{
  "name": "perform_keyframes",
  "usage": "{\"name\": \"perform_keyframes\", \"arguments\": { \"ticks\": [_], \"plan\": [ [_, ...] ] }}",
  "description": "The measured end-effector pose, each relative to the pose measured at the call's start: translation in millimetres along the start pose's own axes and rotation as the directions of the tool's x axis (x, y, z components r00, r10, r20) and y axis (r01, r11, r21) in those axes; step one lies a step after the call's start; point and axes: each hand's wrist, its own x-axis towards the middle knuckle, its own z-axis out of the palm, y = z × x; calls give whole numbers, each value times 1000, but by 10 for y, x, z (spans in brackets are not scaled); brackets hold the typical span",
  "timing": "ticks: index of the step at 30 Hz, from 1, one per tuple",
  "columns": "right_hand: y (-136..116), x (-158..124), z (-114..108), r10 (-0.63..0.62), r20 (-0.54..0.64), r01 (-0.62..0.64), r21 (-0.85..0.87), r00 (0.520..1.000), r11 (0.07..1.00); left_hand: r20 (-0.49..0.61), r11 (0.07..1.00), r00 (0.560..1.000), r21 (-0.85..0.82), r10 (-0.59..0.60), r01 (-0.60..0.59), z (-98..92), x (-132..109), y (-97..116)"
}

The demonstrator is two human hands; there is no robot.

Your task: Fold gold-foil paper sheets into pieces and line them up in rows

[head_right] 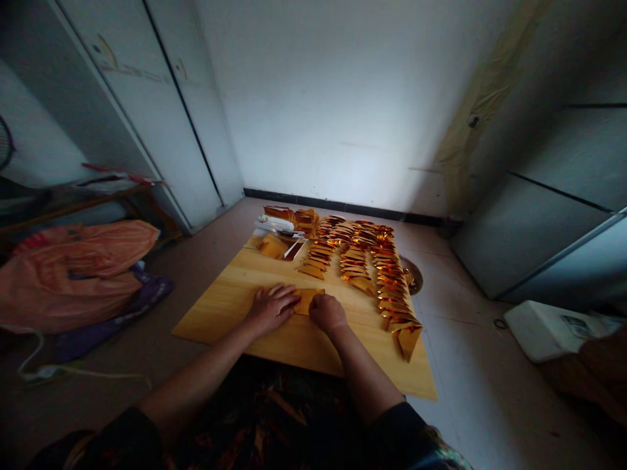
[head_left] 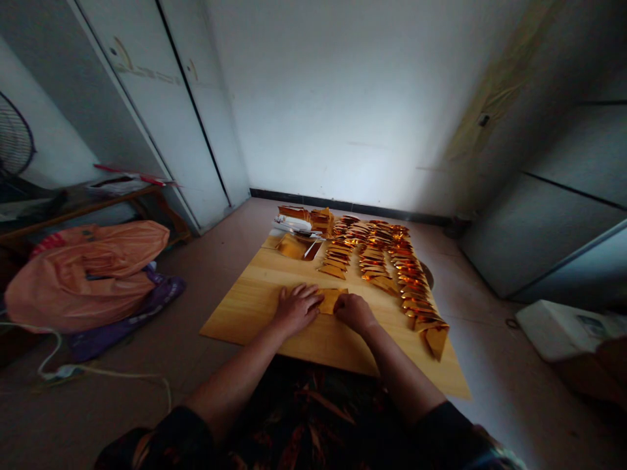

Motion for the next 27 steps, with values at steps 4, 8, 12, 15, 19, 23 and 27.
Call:
{"name": "perform_keyframes", "arguments": {
  "ticks": [4, 8, 12, 15, 19, 23, 27],
  "plan": [
    [-41, -2, -41, 42, -5, -43, -91, 999, 995, 22, 1000, 1000, -8, -6, 7, 4, 1, -6],
    [-190, 6, 0, 95, -21, -98, -176, 995, 979, 0, 1000, 1000, -17, -7, 7, 12, -4, 3],
    [-287, 12, 67, 104, -80, -120, -235, 991, 964, -20, 1000, 1000, -23, -8, 8, 21, -9, 0],
    [-287, 9, 91, 111, -75, -126, -245, 991, 961, -10, 1000, 1000, -27, -5, 4, 18, -15, -2],
    [-235, -15, 56, 123, -55, -132, -220, 991, 967, -5, 1000, 1000, -29, -3, 3, 11, -17, -1],
    [-116, -57, -12, 147, -47, -153, -167, 988, 974, 3, 1000, 1000, -24, 2, -2, 19, -8, -9],
    [49, -89, -37, 160, -64, -166, -93, 985, 982, 14, 1000, 1000, -7, 3, -3, 18, 0, -8]
  ]
}}
